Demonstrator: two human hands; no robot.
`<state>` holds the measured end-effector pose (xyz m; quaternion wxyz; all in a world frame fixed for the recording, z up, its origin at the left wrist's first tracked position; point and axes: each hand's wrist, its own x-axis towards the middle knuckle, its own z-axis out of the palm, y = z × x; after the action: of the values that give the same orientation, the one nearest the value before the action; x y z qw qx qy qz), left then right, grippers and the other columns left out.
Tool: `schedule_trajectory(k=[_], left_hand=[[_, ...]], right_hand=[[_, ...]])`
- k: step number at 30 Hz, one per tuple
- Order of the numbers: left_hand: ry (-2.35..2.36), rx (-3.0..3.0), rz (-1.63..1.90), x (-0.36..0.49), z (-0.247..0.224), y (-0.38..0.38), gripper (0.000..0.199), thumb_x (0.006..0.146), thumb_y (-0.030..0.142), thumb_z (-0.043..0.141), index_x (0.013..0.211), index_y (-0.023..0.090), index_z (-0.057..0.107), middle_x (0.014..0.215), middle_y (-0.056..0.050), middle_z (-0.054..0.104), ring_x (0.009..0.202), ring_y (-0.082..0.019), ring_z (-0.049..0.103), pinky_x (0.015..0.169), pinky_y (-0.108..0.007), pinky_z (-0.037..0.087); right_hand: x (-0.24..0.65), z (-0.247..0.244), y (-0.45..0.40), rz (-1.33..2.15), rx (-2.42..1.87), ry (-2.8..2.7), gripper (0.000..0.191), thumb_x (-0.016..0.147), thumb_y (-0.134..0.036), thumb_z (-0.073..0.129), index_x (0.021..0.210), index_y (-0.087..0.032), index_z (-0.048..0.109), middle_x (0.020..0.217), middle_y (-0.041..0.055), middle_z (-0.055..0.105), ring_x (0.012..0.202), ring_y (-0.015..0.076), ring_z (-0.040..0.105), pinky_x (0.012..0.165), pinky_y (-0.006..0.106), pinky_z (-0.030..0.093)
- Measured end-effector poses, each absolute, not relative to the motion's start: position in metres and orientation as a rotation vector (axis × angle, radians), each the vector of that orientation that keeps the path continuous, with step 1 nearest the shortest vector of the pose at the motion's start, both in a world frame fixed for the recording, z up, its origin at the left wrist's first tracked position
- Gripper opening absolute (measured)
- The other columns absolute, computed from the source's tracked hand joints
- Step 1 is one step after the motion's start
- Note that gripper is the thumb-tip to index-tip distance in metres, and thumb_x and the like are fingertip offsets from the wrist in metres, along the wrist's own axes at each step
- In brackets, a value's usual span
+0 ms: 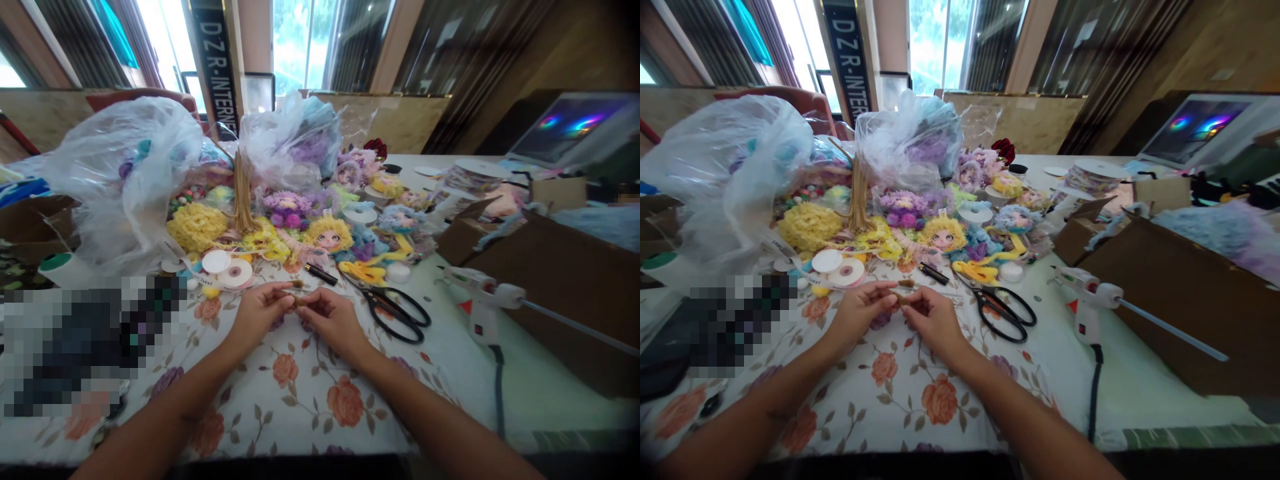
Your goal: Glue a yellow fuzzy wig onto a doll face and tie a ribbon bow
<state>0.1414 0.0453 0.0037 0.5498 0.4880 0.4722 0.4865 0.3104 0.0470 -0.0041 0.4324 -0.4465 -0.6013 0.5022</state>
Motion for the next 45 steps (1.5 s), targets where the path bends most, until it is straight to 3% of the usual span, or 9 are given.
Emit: schedule_trajectory(k=[11,15,18,23,27,31,35,39,45], left_hand=[[1.288,1.22,1.175,0.149,0.007,0.038,0.018,0.066,0.03,0.075,0.075,0.015,0.072,0.059,-0.002,0.066,0.053,-0.011,0.055,0.049,-0.021,0.04],[1.206,1.105,1.2,0.152,0.007,0.038,0.029,0.069,0.037,0.074,0.089,0.016,0.07,0.065,0.0,0.066,0.05,-0.008,0.05,0.044,-0.019,0.034],[1.016,0.972,1.174,0.154,0.004,0.039,0.037,0.079,0.046,0.063,0.103,0.018,0.067,0.078,-0.002,0.067,0.06,-0.009,0.055,0.051,-0.019,0.04],[0.919,0.942,1.152,0.151,0.003,0.042,0.03,0.077,0.04,0.068,0.094,0.016,0.07,0.081,-0.005,0.068,0.072,-0.012,0.061,0.065,-0.022,0.048],[0.953,0.812,1.21,0.143,0.006,0.048,0.025,0.075,0.038,0.07,0.084,0.014,0.068,0.085,-0.006,0.068,0.077,-0.014,0.065,0.073,-0.025,0.051],[0.976,0.785,1.193,0.135,0.006,0.054,0.026,0.074,0.032,0.073,0.091,0.014,0.067,0.091,-0.008,0.07,0.076,-0.014,0.067,0.067,-0.023,0.052],[0.956,0.808,1.173,0.132,0.006,0.056,0.029,0.069,0.027,0.076,0.094,0.013,0.069,0.092,-0.008,0.07,0.082,-0.016,0.067,0.072,-0.023,0.052],[0.944,0.824,1.158,0.132,0.009,0.056,0.029,0.064,0.027,0.08,0.088,0.013,0.071,0.087,-0.006,0.07,0.083,-0.017,0.067,0.074,-0.025,0.052],[0.984,0.823,1.119,0.133,0.006,0.054,0.029,0.062,0.03,0.081,0.085,0.015,0.072,0.083,-0.005,0.07,0.075,-0.014,0.065,0.068,-0.024,0.051]], right_hand=[[0.309,-0.01,0.04,1.159,-1.153,-1.609,0.007,0.072,-0.021,0.062,0.068,-0.019,0.057,0.062,-0.0015,0.06,0.051,0.0116,0.053,0.047,0.023,0.042],[0.303,-0.004,0.042,1.247,-1.112,-1.402,0.016,0.07,-0.028,0.07,0.072,-0.02,0.057,0.062,-0.0015,0.062,0.053,0.0133,0.058,0.051,0.025,0.048],[0.298,0.002,0.043,1.443,-0.998,-1.209,0.023,0.067,-0.033,0.074,0.077,-0.019,0.058,0.066,-0.0003,0.066,0.059,0.0157,0.064,0.059,0.03,0.054],[0.302,0.005,0.046,1.567,-0.98,-1.204,0.028,0.07,-0.036,0.073,0.087,-0.017,0.063,0.07,0.0017,0.068,0.062,0.017,0.066,0.062,0.032,0.056],[0.315,0.006,0.06,1.095,-1.18,-1.496,0.027,0.084,-0.034,0.058,0.104,-0.017,0.065,0.079,0.0061,0.069,0.066,0.0189,0.065,0.061,0.034,0.053],[0.317,0.012,0.08,0.442,-1.192,-2.067,0.024,0.084,-0.014,0.054,0.103,-0.016,0.068,0.1,0.0121,0.065,0.092,0.0224,0.06,0.084,0.037,0.047],[0.305,0.013,0.094,0.265,-1.204,-2.387,0.02,0.086,-0.011,0.051,0.094,-0.015,0.069,0.092,0.0118,0.063,0.088,0.0209,0.058,0.081,0.033,0.045],[0.299,0.01,0.095,0.453,-1.245,-2.224,0.017,0.084,-0.01,0.052,0.083,-0.015,0.069,0.084,0.009,0.065,0.081,0.0188,0.059,0.077,0.031,0.045],[0.31,0.015,0.069,1.519,-1.089,-1.336,0.022,0.071,-0.033,0.073,0.085,-0.017,0.067,0.072,0.0006,0.067,0.061,0.0134,0.062,0.062,0.028,0.05]])
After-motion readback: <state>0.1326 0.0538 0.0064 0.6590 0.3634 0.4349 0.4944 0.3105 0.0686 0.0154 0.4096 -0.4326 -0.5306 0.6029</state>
